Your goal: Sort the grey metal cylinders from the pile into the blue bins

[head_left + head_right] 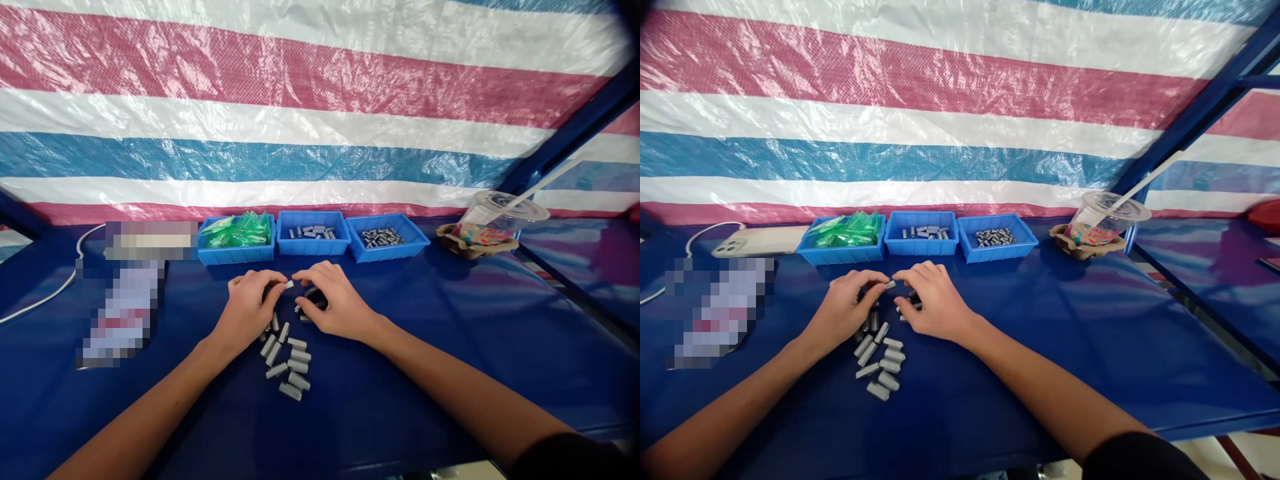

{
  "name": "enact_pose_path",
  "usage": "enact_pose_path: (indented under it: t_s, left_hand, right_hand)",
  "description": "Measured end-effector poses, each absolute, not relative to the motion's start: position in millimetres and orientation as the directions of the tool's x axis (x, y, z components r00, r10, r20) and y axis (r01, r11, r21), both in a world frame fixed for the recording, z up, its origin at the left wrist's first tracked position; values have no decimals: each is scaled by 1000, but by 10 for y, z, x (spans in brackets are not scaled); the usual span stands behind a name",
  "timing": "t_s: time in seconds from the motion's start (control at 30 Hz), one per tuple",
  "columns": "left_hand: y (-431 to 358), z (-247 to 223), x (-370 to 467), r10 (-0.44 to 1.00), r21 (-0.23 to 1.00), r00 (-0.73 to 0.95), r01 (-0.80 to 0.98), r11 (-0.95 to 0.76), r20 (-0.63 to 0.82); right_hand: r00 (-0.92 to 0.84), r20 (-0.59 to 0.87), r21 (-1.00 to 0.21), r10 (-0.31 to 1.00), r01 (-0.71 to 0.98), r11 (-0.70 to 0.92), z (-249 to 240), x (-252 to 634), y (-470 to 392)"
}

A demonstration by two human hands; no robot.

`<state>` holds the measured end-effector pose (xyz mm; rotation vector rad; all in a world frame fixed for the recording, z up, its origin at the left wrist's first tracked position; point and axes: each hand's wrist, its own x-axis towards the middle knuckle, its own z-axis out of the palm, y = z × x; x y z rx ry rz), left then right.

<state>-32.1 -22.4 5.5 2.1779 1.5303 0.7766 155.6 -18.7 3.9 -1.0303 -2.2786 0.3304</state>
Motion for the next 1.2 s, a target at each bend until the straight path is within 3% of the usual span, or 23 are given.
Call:
enact_pose_path:
  t_s: [0.17,0.43,0.77,1.0,1.2]
  left_hand:
    - [-302,122,-310,911,727,273,550,-411,309]
    - [-299,127,-325,827,587,335,586,-559,452]
    - [-337,131,-289,892,667,325,593,-450,314]
    - [-370,133,-249,837,539,448,642,-546,315]
    - [-395,81,-200,866,420,443,757,-500,231]
  right_hand:
    - [-500,564,-343,658,583,737,18,1515,-220]
    - [-414,556,-466,721,563,683,19,1499,-237]
    - [-426,747,-180,511,610,772,119,1577,-209]
    - [-121,871,-236,477,748,620,272,1871,-17]
    - [-80,759,-185,647,926,331,276,1894,204]
